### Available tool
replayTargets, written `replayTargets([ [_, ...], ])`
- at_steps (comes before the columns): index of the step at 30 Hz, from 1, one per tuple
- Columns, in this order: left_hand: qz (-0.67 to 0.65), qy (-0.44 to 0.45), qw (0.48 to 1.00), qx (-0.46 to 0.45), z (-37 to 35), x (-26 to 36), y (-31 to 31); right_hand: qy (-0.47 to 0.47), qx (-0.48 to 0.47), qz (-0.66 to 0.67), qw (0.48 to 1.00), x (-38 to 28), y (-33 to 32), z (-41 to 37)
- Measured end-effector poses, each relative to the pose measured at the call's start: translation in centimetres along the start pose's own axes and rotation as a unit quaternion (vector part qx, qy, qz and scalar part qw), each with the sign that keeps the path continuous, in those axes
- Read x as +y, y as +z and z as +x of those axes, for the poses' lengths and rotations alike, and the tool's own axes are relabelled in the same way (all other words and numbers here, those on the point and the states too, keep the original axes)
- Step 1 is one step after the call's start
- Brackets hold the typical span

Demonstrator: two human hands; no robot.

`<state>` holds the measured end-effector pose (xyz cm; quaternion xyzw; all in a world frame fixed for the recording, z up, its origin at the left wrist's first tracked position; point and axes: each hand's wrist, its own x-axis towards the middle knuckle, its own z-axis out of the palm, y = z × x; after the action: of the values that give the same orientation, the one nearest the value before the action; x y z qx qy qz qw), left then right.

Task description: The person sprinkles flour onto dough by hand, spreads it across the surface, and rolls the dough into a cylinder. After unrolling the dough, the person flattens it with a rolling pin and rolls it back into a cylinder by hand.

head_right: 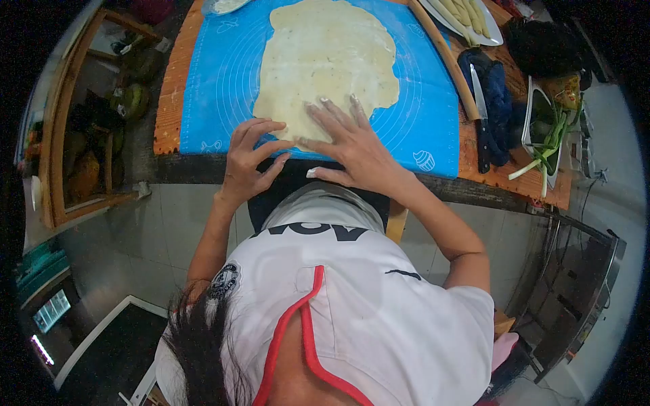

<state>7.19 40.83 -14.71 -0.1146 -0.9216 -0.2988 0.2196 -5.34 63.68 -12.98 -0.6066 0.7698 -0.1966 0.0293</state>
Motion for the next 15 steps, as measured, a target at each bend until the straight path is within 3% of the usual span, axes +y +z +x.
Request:
replayTargets([
  [2,-0.011,0.006,1.0,-0.009,-0.3,-0.4,0.0,-0.022,-0.011,0.013,1.0,-0.1,0.1,-0.2],
  [5,-0.055,-0.036,0.998,0.023,-0.6,-0.3,0.3,0.04,0.034,0.043,0.998,-0.3,0.1,-0.1],
  [8,-0.069,-0.082,0.993,0.057,-0.4,0.3,0.3,0.05,-0.011,0.001,0.999,-0.5,0.2,0.2],
  [14,-0.032,-0.07,0.996,0.037,-0.5,0.2,0.2,-0.006,-0.009,-0.047,0.999,-1.4,-0.2,0.9],
  [15,-0.023,-0.059,0.997,0.034,-0.5,0.2,0.1,0.023,0.002,-0.034,0.999,-1.2,-0.5,0.9],
])
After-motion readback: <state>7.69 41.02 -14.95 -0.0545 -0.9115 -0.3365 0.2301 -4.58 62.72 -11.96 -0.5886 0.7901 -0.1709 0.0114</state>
